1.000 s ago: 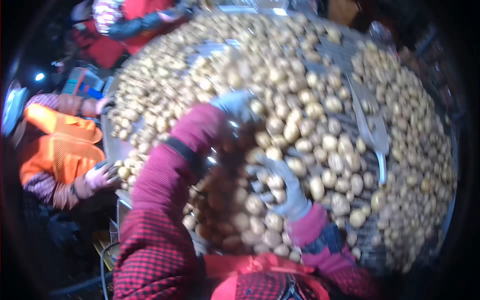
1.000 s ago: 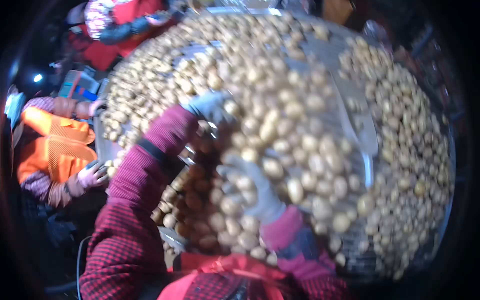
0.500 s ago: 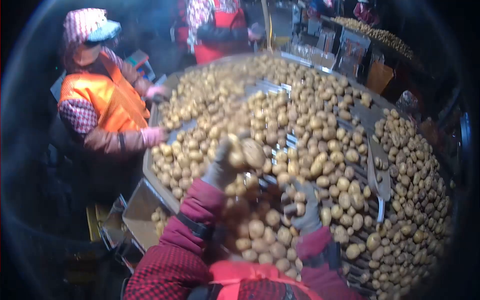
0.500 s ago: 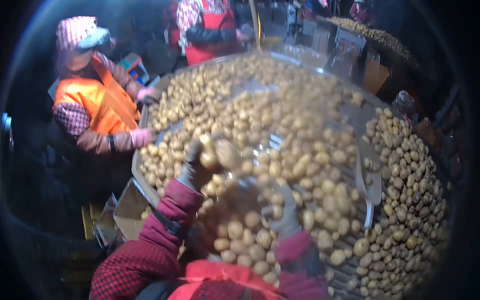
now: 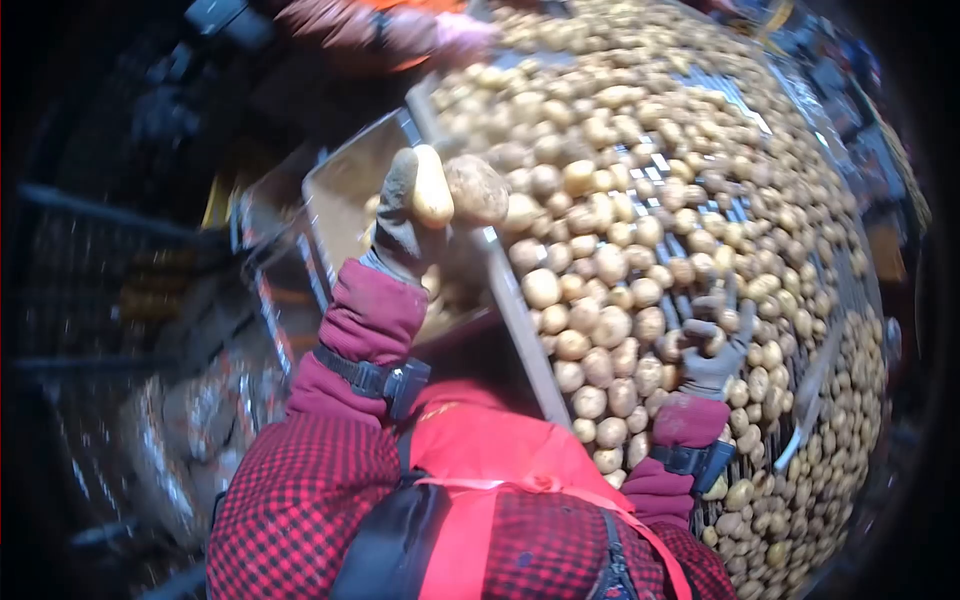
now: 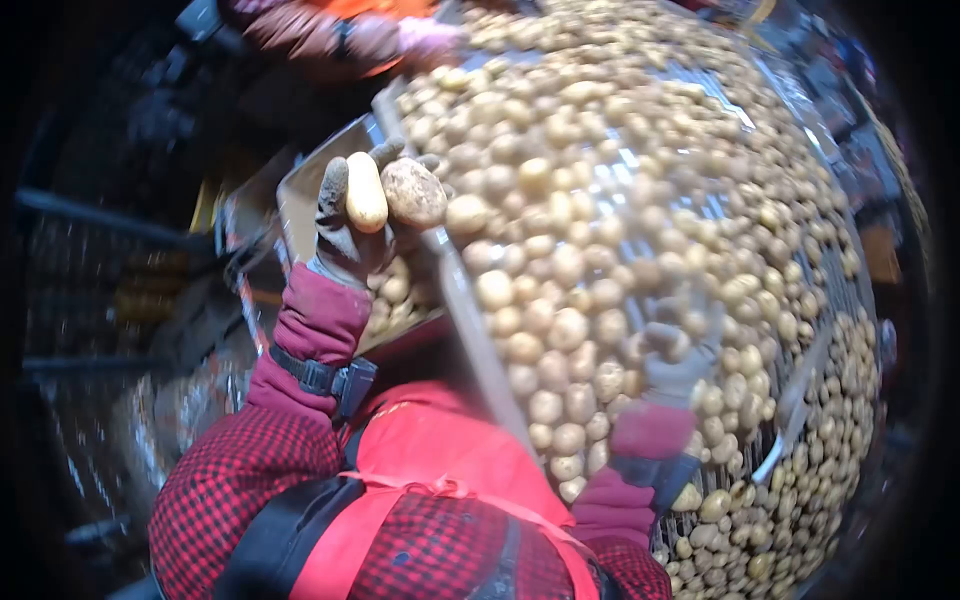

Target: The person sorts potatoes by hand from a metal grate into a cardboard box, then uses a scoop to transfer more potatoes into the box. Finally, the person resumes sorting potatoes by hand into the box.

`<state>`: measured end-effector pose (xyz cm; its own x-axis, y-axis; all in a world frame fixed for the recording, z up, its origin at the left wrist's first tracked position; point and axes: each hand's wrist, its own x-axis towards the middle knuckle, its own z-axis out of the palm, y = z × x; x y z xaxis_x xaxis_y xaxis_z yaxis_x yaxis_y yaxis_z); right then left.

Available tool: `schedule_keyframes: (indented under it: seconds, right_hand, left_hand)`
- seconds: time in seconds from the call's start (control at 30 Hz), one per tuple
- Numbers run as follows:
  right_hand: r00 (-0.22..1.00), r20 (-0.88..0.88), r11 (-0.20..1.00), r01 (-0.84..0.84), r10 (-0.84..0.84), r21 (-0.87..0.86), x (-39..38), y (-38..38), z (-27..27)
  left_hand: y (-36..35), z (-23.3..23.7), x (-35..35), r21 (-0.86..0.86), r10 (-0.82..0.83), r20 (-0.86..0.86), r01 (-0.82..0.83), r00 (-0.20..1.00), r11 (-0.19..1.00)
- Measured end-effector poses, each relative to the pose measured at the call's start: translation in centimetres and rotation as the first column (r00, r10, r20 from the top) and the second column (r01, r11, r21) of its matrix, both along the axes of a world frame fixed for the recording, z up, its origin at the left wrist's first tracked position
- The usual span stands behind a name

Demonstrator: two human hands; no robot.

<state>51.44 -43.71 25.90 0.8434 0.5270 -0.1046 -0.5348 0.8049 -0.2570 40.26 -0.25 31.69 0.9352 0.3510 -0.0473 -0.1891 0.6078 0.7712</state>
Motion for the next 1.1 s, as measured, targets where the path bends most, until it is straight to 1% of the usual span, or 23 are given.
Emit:
schedule_keyframes:
  seconds: [0.07,0.1,0.13,0.17,0.2,0.23,0.27,0.3,0.33,0.37,0.43,0.53,0.63,0.67,0.77,0.8,0.83,0.87,0.9,0.93,0.97,1.07,1.1]
  right_hand:
    - [0.999,-0.037,1.0,-0.009,0.009,0.023,0.2,0.1,0.0]
    - [0.999,-0.032,0.997,0.001,-0.003,-0.072,0.0,0.2,0.4]
    - [0.998,-0.061,1.0,-0.008,0.008,-0.011,0.0,0.5,0.7]
    - [0.996,-0.09,0.999,-0.011,0.015,0.046,-0.2,0.9,1.1]
    - [0.994,-0.092,0.994,-0.054,0.063,0.092,0.1,0.6,0.7]
    - [0.99,-0.093,0.986,-0.097,0.111,0.135,0.4,0.3,0.4]
    - [0.998,0.025,0.997,-0.061,0.06,0.04,-0.1,0.2,-0.5]
    - [0.994,0.008,0.99,-0.11,0.11,0.088,0.1,0.1,-0.4]
    - [0.987,-0.007,0.978,-0.158,0.161,0.135,0.4,0.2,-0.3]
    - [0.977,-0.022,0.962,-0.205,0.213,0.18,0.6,0.2,-0.2]
    - [0.974,-0.14,0.972,-0.15,0.176,0.179,0.6,0.5,0.3]
    - [0.98,-0.148,0.987,-0.116,0.132,0.108,0.7,0.0,0.6]
    - [0.982,-0.132,0.99,-0.129,0.135,0.054,0.6,-0.1,0.9]
    - [0.982,-0.127,0.99,-0.137,0.14,0.036,0.5,0.0,1.0]
    - [0.982,-0.112,0.989,-0.15,0.149,-0.002,0.3,0.0,1.4]
    - [0.983,-0.111,0.989,-0.149,0.147,-0.01,0.1,0.2,1.4]
    - [0.983,-0.107,0.988,-0.152,0.149,-0.02,0.0,0.2,1.4]
    - [0.985,-0.106,0.989,-0.142,0.139,-0.026,-0.4,0.4,1.5]
    - [0.987,-0.1,0.991,-0.13,0.127,-0.024,-0.8,0.6,1.5]
    - [0.989,-0.098,0.994,-0.112,0.11,-0.018,-1.3,0.9,1.7]
    - [0.991,-0.1,0.996,-0.092,0.092,0.005,-1.7,1.3,1.8]
    - [0.99,-0.121,0.992,-0.057,0.071,0.116,-2.0,2.9,2.3]
    - [0.989,-0.132,0.986,-0.052,0.073,0.158,-1.9,3.2,2.4]
  left_hand:
    - [2.7,-0.2,-4.9,0.079,0.106,-0.015,-0.104,0.994,0.991]
    - [3.8,-0.1,-7.4,0.101,0.16,-0.029,-0.156,0.987,0.983]
    - [6.2,-2.4,-10.2,0.181,0.312,-0.022,-0.303,0.95,0.936]
    - [7.7,-4.4,-13.8,0.667,0.398,0.108,-0.363,0.911,0.65]
    - [9.1,-6.4,-17.4,0.903,0.524,0.293,-0.411,0.8,0.123]
    - [10.3,-6.6,-20.7,0.857,0.619,0.171,-0.426,0.766,0.291]
    - [11.4,-6.8,-24.0,0.765,0.692,0.046,-0.471,0.72,0.439]
    - [11.2,-6.0,-26.6,0.522,0.735,-0.13,-0.584,0.666,0.621]
    - [11.2,-5.4,-29.0,0.22,0.714,-0.307,-0.683,0.629,0.697]
    - [11.7,-7.0,-31.8,0.246,0.769,-0.335,-0.737,0.545,0.63]
    - [10.8,-7.6,-34.8,0.295,0.79,-0.455,-0.768,0.41,0.569]
    - [9.5,-10.3,-37.7,0.27,0.777,-0.54,-0.808,0.323,0.523]
    - [8.9,-11.8,-38.1,0.248,0.757,-0.563,-0.806,0.331,0.537]
    - [9.0,-12.4,-38.1,0.222,0.749,-0.552,-0.802,0.366,0.555]
    - [10.6,-13.3,-37.1,0.221,0.744,-0.557,-0.797,0.37,0.562]
    - [11.5,-12.8,-36.0,0.166,0.713,-0.608,-0.822,0.349,0.544]
    - [12.8,-17.1,-37.7,0.715,0.878,-0.36,-0.512,0.315,0.476]
    - [15.9,-18.6,-38.7,0.393,0.74,-0.527,-0.652,0.418,0.649]
    - [19.1,-19.9,-39.5,0.037,0.577,-0.653,-0.741,0.49,0.671]
    - [17.4,-16.4,-35.8,0.289,0.654,-0.65,-0.67,0.387,0.684]
    - [15.6,-12.6,-31.7,0.523,0.729,-0.632,-0.551,0.262,0.651]
    - [18.8,-15.1,-27.1,0.673,0.818,-0.352,-0.485,0.454,0.559]
    - [19.1,-15.4,-24.8,0.79,0.887,-0.249,-0.448,0.389,0.418]
